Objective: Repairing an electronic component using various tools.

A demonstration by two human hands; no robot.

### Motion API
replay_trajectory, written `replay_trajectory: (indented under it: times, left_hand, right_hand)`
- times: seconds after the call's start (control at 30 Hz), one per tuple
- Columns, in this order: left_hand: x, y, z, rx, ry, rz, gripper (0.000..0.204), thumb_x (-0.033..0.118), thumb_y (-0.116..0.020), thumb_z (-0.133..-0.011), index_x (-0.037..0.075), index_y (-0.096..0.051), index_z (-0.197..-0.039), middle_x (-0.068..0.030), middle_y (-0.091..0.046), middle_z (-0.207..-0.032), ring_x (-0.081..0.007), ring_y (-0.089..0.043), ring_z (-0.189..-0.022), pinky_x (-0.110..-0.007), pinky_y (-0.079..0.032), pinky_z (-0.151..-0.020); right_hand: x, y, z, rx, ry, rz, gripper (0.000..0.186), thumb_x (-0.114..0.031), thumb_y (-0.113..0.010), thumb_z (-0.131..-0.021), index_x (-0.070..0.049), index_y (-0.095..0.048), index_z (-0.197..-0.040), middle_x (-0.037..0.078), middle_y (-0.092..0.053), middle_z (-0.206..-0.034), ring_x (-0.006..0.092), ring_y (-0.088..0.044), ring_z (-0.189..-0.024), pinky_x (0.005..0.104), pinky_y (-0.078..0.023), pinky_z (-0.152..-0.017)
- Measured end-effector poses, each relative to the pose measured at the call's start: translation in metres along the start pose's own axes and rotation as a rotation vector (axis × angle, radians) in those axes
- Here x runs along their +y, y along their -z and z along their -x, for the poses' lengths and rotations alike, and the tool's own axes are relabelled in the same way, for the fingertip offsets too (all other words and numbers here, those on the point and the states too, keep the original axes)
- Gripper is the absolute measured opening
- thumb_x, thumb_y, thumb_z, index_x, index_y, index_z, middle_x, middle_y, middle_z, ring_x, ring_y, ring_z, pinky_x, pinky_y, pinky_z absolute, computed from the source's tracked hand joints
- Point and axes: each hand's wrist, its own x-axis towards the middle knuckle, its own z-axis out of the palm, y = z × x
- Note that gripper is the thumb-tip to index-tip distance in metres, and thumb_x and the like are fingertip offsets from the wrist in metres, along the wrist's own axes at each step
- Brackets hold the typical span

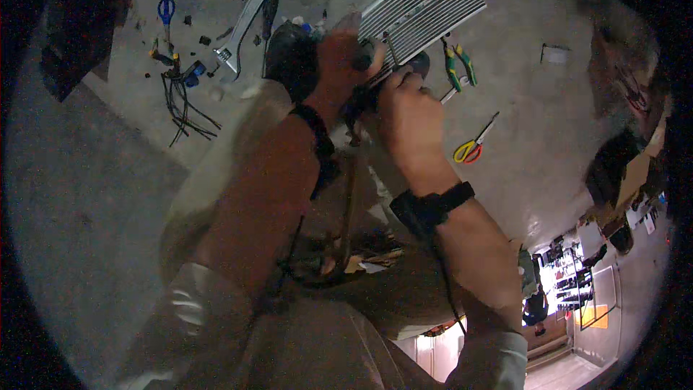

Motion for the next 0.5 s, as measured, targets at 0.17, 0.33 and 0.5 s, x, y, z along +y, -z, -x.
replay_trajectory:
  times: [0.17,0.33,0.5]
  left_hand:
    - [-0.002,-0.006,0.005,-0.082,0.051,0.018,0.071,0.037,-0.078,-0.074,-0.01,-0.061,-0.124,-0.0257,-0.069,-0.104,-0.0422,-0.07,-0.089,-0.047,-0.058,-0.079]
    - [-0.004,-0.008,0.005,-0.003,-0.017,-0.013,0.07,0.035,-0.078,-0.075,-0.013,-0.062,-0.122,-0.027,-0.07,-0.103,-0.0424,-0.07,-0.09,-0.047,-0.058,-0.08]
    - [-0.004,-0.006,0.007,0.095,-0.079,0.016,0.069,0.034,-0.078,-0.075,-0.014,-0.062,-0.121,-0.0285,-0.07,-0.105,-0.0428,-0.07,-0.093,-0.045,-0.058,-0.082]
  right_hand:
    - [-0.005,-0.019,-0.01,-0.058,-0.46,-0.482,0.04,-0.025,-0.072,-0.088,0.005,-0.065,-0.114,0.022,-0.072,-0.098,0.0355,-0.074,-0.083,0.0459,-0.058,-0.067]
    - [0.02,-0.013,-0.017,-0.016,-0.575,-0.918,0.031,-0.021,-0.068,-0.089,0.005,-0.069,-0.106,0.026,-0.073,-0.101,0.0393,-0.071,-0.095,0.0477,-0.055,-0.081]
    - [0.037,-0.004,-0.011,0.104,-0.309,-0.517,0.035,-0.023,-0.072,-0.084,0.003,-0.067,-0.108,0.022,-0.073,-0.103,0.0361,-0.073,-0.09,0.0457,-0.058,-0.074]
